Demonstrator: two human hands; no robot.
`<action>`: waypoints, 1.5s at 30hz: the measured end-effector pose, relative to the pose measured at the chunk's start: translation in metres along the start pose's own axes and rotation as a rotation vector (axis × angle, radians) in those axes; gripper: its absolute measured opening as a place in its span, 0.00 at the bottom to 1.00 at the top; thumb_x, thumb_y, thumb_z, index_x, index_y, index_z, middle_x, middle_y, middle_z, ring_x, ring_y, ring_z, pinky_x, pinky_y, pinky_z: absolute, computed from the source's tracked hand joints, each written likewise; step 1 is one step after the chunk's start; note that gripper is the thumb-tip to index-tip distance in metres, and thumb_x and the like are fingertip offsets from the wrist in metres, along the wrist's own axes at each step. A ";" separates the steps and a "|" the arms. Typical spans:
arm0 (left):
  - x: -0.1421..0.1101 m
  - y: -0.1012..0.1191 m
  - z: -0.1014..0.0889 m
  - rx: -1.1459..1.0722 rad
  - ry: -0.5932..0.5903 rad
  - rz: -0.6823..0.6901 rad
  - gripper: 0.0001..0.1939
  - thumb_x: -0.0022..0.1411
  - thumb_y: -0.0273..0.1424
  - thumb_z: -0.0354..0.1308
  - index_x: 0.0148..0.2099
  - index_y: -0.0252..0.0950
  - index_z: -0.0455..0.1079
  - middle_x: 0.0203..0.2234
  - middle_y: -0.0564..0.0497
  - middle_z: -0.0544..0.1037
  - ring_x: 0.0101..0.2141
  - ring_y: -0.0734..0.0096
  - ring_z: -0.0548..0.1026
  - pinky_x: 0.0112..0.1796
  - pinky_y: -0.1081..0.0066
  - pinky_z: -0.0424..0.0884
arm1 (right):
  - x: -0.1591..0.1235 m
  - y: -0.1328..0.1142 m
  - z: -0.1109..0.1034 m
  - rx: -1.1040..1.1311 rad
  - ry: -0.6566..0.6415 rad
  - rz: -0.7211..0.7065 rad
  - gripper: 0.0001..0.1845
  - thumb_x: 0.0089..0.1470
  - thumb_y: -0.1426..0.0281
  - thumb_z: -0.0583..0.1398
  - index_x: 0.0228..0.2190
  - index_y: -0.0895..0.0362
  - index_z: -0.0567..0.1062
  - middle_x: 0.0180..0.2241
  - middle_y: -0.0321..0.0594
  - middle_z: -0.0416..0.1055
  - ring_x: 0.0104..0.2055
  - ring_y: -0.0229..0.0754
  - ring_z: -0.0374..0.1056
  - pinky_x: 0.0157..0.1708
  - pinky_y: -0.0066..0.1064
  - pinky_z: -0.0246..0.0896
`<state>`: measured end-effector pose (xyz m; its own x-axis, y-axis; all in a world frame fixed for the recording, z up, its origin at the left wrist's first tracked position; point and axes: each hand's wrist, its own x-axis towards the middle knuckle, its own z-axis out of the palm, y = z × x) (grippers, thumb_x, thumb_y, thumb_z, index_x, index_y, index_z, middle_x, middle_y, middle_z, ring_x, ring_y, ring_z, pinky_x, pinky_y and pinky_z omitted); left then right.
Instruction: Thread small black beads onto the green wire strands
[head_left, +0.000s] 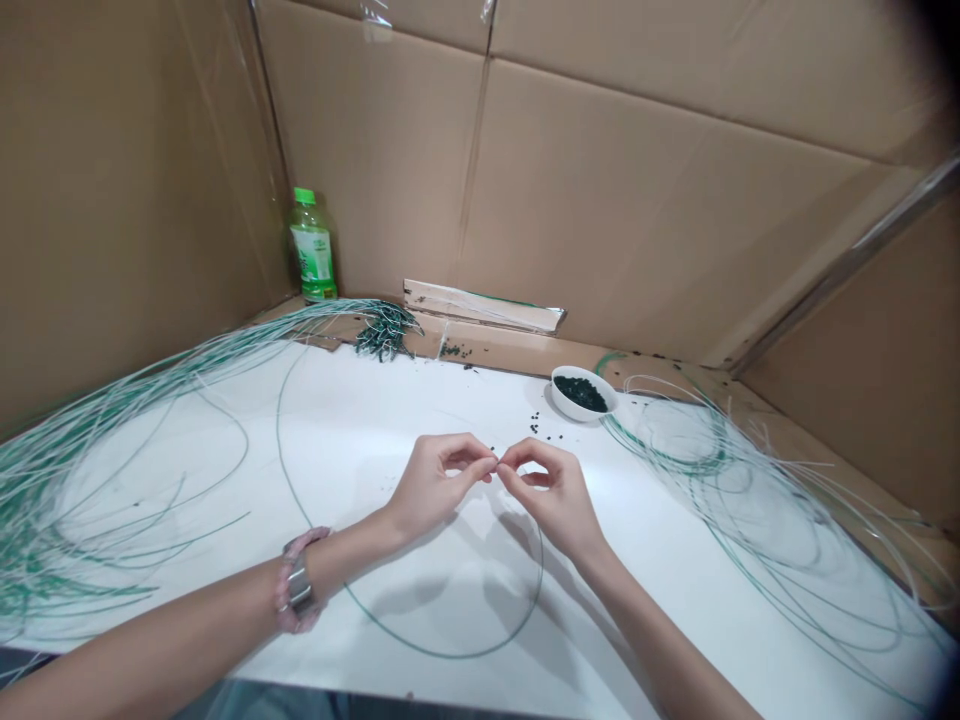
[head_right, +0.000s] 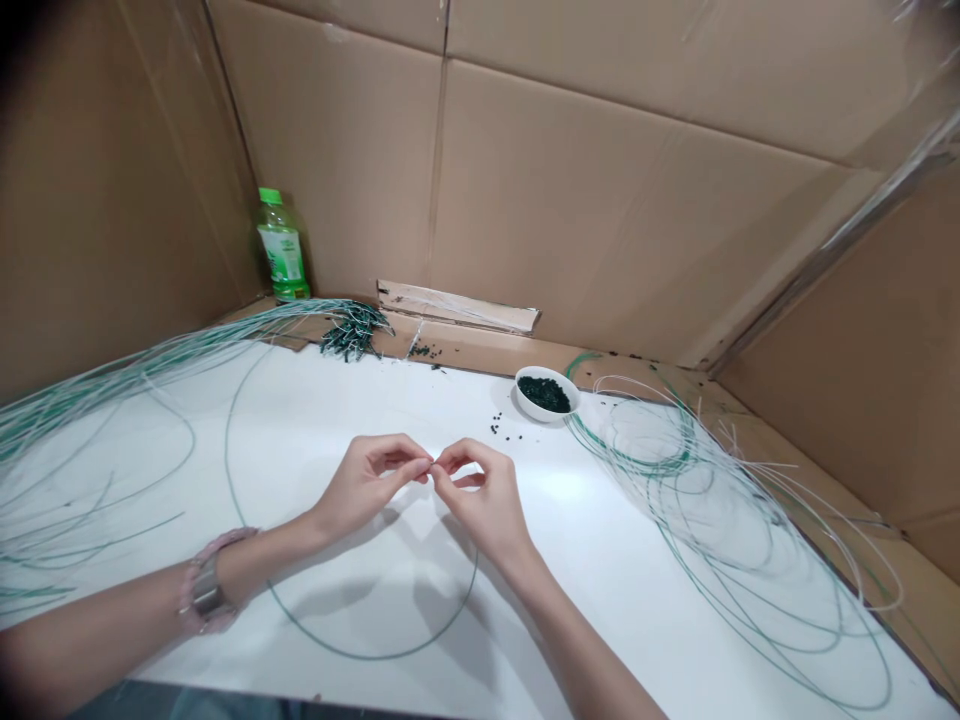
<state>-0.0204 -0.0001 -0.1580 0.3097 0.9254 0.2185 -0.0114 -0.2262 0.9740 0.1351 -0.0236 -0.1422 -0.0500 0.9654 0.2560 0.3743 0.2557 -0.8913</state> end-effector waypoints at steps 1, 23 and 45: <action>0.000 0.000 0.000 0.023 0.002 0.014 0.07 0.56 0.30 0.58 0.28 0.31 0.72 0.25 0.49 0.76 0.28 0.73 0.74 0.33 0.75 0.70 | 0.000 0.000 0.000 0.007 -0.010 0.008 0.05 0.46 0.70 0.61 0.23 0.59 0.73 0.24 0.38 0.72 0.28 0.38 0.69 0.24 0.24 0.65; 0.006 -0.008 -0.004 0.117 -0.004 0.032 0.07 0.57 0.31 0.55 0.30 0.31 0.69 0.24 0.52 0.73 0.26 0.77 0.70 0.30 0.76 0.67 | 0.015 0.010 -0.013 0.074 -0.158 0.100 0.12 0.48 0.62 0.60 0.32 0.58 0.76 0.33 0.43 0.75 0.37 0.42 0.71 0.33 0.30 0.65; 0.056 -0.039 -0.006 0.608 -0.225 0.128 0.08 0.54 0.29 0.53 0.29 0.33 0.73 0.27 0.48 0.75 0.29 0.68 0.70 0.34 0.70 0.63 | 0.020 0.018 -0.010 0.242 0.150 0.020 0.10 0.44 0.64 0.61 0.22 0.58 0.71 0.22 0.37 0.69 0.27 0.38 0.66 0.27 0.28 0.64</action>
<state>-0.0084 0.0627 -0.1830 0.5332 0.8088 0.2483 0.4573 -0.5224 0.7197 0.1501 -0.0006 -0.1496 0.0994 0.9567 0.2736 0.1409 0.2587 -0.9556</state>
